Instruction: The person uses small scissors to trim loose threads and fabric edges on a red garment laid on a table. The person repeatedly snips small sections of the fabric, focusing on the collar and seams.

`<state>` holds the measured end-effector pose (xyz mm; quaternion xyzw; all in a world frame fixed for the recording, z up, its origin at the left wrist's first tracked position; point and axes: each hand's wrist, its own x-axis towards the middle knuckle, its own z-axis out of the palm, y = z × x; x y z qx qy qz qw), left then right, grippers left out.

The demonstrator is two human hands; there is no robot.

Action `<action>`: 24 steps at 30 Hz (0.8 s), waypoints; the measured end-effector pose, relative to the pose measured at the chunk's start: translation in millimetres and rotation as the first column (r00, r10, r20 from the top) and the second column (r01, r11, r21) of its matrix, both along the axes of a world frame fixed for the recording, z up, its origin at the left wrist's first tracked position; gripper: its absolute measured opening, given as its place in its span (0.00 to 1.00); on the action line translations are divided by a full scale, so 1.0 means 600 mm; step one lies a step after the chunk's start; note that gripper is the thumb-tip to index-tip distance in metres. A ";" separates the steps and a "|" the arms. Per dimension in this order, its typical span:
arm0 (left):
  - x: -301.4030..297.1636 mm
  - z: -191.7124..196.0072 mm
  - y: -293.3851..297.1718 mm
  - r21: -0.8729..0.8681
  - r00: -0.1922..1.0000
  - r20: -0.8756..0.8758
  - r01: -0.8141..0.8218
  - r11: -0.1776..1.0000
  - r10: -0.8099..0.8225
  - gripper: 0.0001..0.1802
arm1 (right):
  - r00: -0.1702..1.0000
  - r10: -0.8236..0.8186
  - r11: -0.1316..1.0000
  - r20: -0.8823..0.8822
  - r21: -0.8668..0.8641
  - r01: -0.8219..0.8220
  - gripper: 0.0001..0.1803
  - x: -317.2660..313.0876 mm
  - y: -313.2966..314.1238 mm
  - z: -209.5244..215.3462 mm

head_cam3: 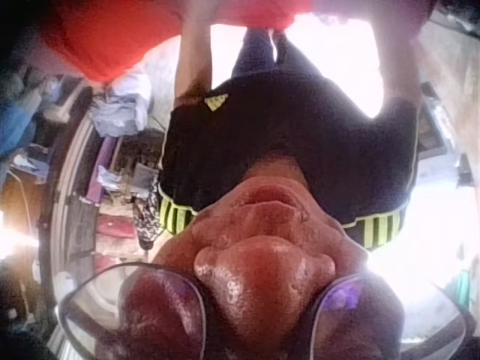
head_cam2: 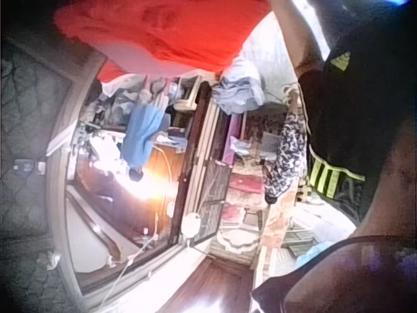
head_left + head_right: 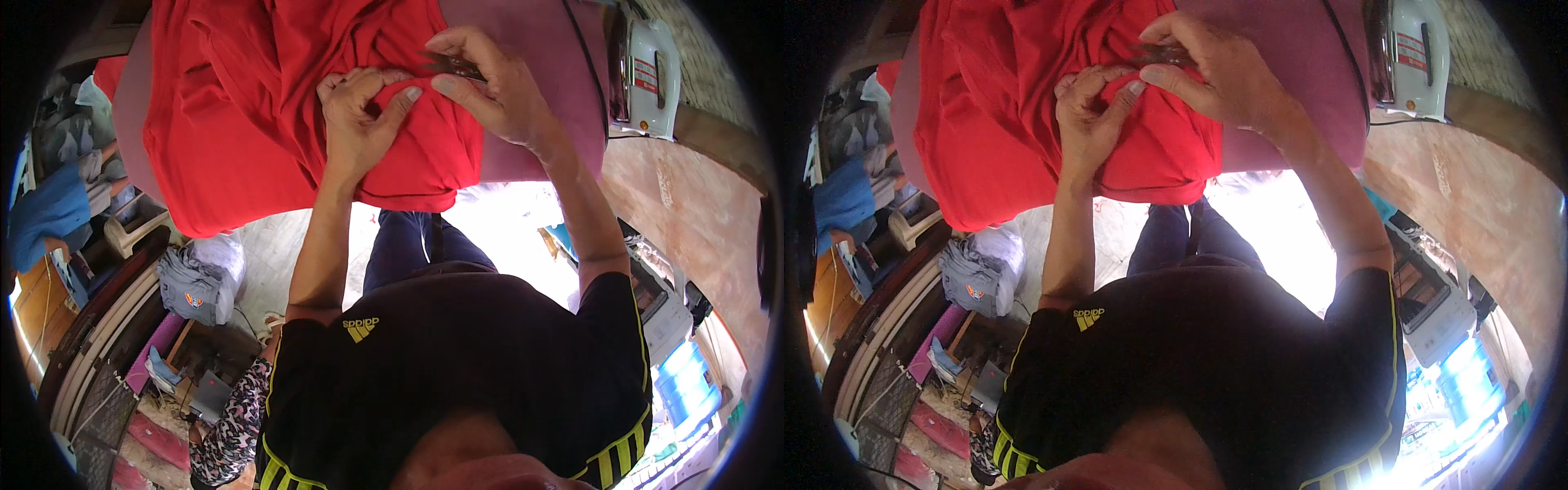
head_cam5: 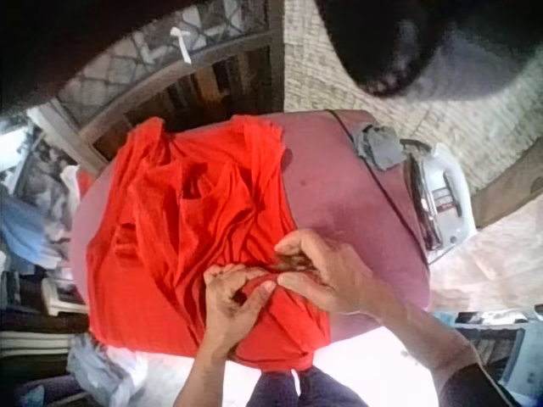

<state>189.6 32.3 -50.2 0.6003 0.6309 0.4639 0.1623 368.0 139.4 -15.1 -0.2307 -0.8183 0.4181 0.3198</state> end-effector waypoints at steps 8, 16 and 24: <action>-0.041 0.028 -0.022 -0.199 0.773 0.631 0.233 0.952 -0.057 0.08 | 0.990 -0.125 0.958 0.059 -0.251 0.136 0.12 0.029 -0.033 -0.012; -0.045 0.046 -0.026 -0.279 0.755 0.654 0.303 0.911 -0.050 0.09 | 0.973 -0.203 0.946 -0.114 -0.279 0.165 0.13 -0.010 -0.102 -0.045; -0.059 0.038 -0.028 -0.264 0.813 0.574 0.298 0.917 -0.099 0.08 | 0.949 -0.316 0.879 -0.003 -0.377 0.292 0.09 0.003 -0.116 -0.062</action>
